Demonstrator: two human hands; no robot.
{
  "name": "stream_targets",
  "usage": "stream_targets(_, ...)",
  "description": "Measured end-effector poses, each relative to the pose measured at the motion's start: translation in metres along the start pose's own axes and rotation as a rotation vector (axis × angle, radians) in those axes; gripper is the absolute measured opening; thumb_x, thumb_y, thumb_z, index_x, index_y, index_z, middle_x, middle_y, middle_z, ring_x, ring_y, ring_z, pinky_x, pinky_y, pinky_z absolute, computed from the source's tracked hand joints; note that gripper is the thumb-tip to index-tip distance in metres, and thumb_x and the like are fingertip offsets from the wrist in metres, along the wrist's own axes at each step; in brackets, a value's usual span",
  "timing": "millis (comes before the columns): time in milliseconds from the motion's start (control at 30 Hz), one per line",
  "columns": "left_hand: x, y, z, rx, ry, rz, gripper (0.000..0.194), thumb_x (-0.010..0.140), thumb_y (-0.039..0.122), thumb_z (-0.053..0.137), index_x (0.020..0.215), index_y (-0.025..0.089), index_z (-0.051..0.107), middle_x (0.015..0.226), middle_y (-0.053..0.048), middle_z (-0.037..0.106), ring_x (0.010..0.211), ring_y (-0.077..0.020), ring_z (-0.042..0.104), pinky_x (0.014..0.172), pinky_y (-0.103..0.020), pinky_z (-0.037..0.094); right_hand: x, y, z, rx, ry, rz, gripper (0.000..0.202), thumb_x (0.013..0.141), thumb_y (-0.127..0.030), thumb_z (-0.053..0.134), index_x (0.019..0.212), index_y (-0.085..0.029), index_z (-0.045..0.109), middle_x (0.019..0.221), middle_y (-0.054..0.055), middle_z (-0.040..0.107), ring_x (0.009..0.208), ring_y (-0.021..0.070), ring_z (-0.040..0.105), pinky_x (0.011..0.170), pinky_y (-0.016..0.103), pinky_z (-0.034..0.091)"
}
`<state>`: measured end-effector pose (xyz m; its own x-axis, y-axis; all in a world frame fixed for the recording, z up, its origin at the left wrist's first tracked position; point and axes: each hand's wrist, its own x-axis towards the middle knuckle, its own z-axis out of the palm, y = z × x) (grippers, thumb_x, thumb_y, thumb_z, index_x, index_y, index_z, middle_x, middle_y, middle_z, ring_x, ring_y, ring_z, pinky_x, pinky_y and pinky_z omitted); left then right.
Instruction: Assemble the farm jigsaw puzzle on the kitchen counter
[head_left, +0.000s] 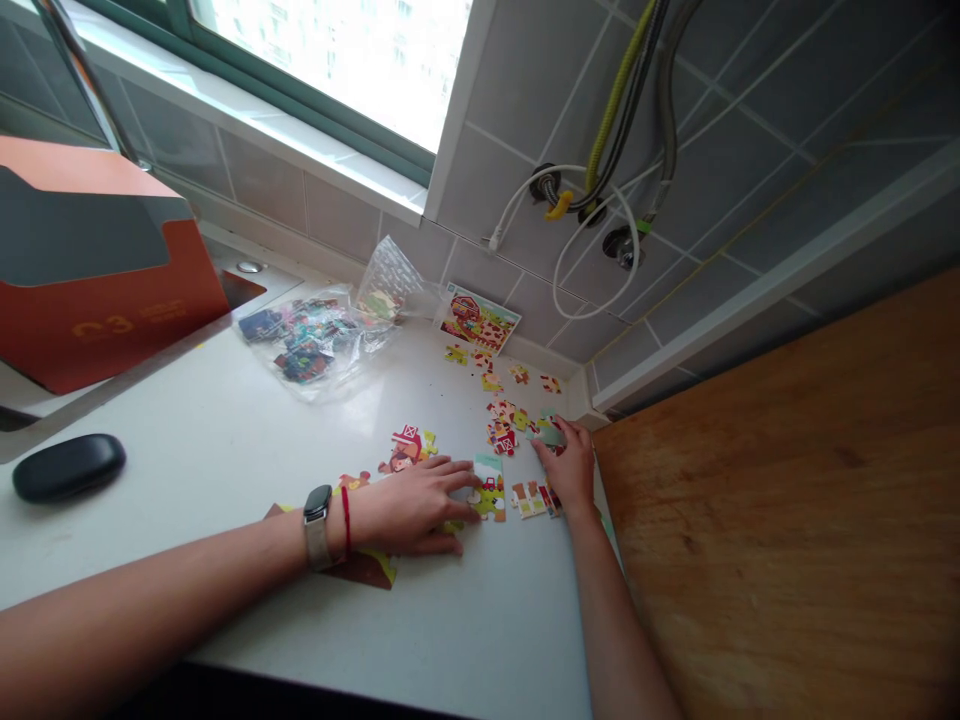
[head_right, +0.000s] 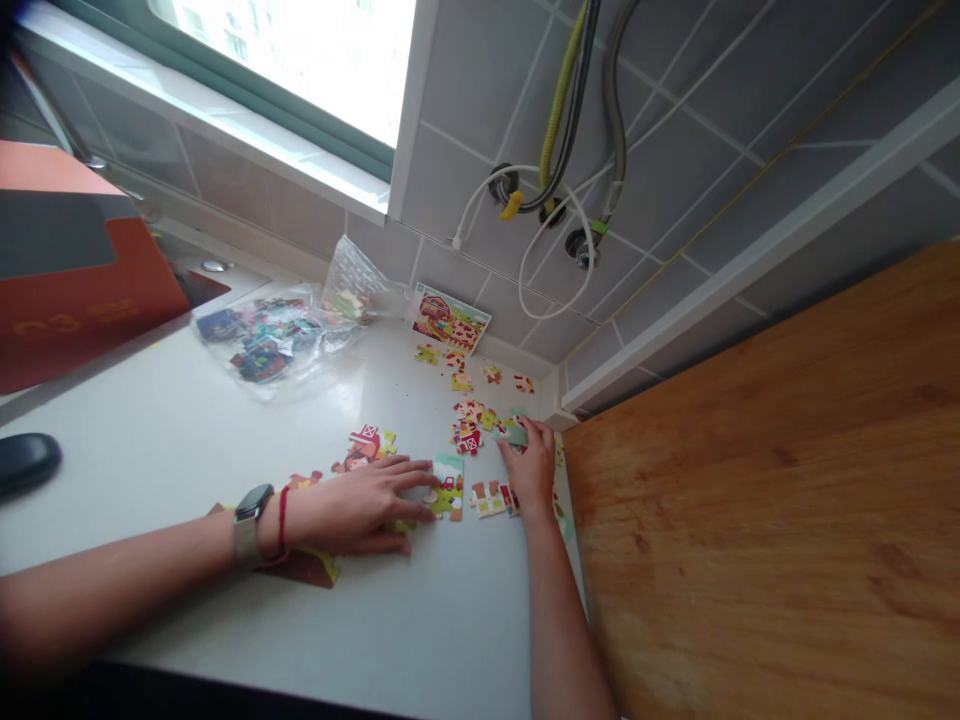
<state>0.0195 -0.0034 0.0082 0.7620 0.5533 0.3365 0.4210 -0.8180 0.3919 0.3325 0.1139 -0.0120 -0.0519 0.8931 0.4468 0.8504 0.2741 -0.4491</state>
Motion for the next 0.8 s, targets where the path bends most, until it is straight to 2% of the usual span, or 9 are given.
stream_targets(67,0.0,0.0,0.0,0.008,0.002,0.0,0.037,0.096,0.045,0.073,0.128,0.026,0.071,0.148,-0.012,0.06,0.139,-0.0391,0.054,0.112,-0.054,0.047,-0.001,-0.003,-0.002,0.054,0.026,-0.004,0.056,0.084,-0.05,0.072,0.129,-0.016,0.074,0.121,0.016,0.065,0.106,0.0291,0.066,0.093,0.043,0.058)
stream_targets(167,-0.001,0.0,0.001,0.015,0.005,-0.001,0.036,0.099,0.045,0.07,0.128,0.025,0.07,0.148,-0.012,0.06,0.139,-0.0385,0.055,0.113,-0.054,0.047,0.0,-0.007,-0.004,0.147,-0.015,0.02,0.049,0.087,-0.052,0.068,0.121,-0.018,0.078,0.106,0.012,0.07,0.087,0.0251,0.068,0.085,0.043,0.06)
stream_targets(267,0.0,-0.002,0.001,0.011,0.017,-0.001,0.033,0.101,0.043,0.068,0.128,0.024,0.07,0.147,-0.011,0.061,0.139,-0.0372,0.055,0.113,-0.052,0.047,-0.001,-0.012,-0.007,0.296,-0.05,0.079,0.047,0.084,-0.056,0.072,0.11,-0.018,0.081,0.1,0.011,0.073,0.087,0.0255,0.069,0.082,0.042,0.061)
stream_targets(367,0.001,-0.003,0.0,0.01,0.039,-0.013,0.031,0.101,0.04,0.067,0.127,0.024,0.069,0.145,-0.011,0.063,0.138,-0.0364,0.055,0.113,-0.051,0.048,-0.006,-0.025,-0.011,0.536,-0.032,0.221,0.058,0.078,-0.056,0.079,0.123,-0.019,0.076,0.097,0.007,0.071,0.082,0.0218,0.068,0.073,0.037,0.063)
stream_targets(467,0.003,-0.005,-0.001,-0.013,0.108,-0.065,0.032,0.104,0.038,0.063,0.131,0.022,0.067,0.14,-0.013,0.066,0.132,-0.0343,0.061,0.109,-0.049,0.051,-0.015,-0.047,-0.012,0.776,-0.063,0.323,0.071,0.073,-0.049,0.087,0.137,-0.024,0.068,0.092,0.0,0.067,0.079,0.0165,0.067,0.074,0.033,0.064)
stream_targets(567,0.004,-0.007,-0.001,-0.1,0.216,-0.183,0.035,0.107,0.037,0.057,0.137,0.022,0.063,0.132,-0.013,0.07,0.119,-0.0294,0.069,0.103,-0.045,0.056,-0.028,-0.072,-0.009,0.923,-0.17,0.379,0.055,0.071,-0.044,0.091,0.119,-0.024,0.075,0.09,-0.001,0.068,0.078,0.0154,0.068,0.075,0.032,0.064)
stream_targets(667,0.005,-0.009,0.0,-0.227,0.333,-0.335,0.04,0.106,0.04,0.058,0.142,0.022,0.06,0.13,-0.011,0.073,0.114,-0.0272,0.073,0.099,-0.043,0.058,-0.043,-0.094,-0.003,0.997,-0.254,0.42,0.04,0.071,-0.043,0.093,0.099,-0.022,0.073,0.082,0.0,0.072,0.072,0.0157,0.07,0.072,0.031,0.063)
stream_targets(800,0.007,-0.011,0.001,-0.431,0.466,-0.446,0.04,0.101,0.038,0.067,0.137,0.022,0.065,0.116,-0.007,0.079,0.1,-0.0218,0.076,0.089,-0.035,0.062,-0.055,-0.112,0.0,1.086,-0.332,0.503,0.043,0.068,-0.045,0.096,0.082,-0.022,0.063,0.076,0.0,0.076,0.065,0.016,0.072,0.069,0.029,0.062)
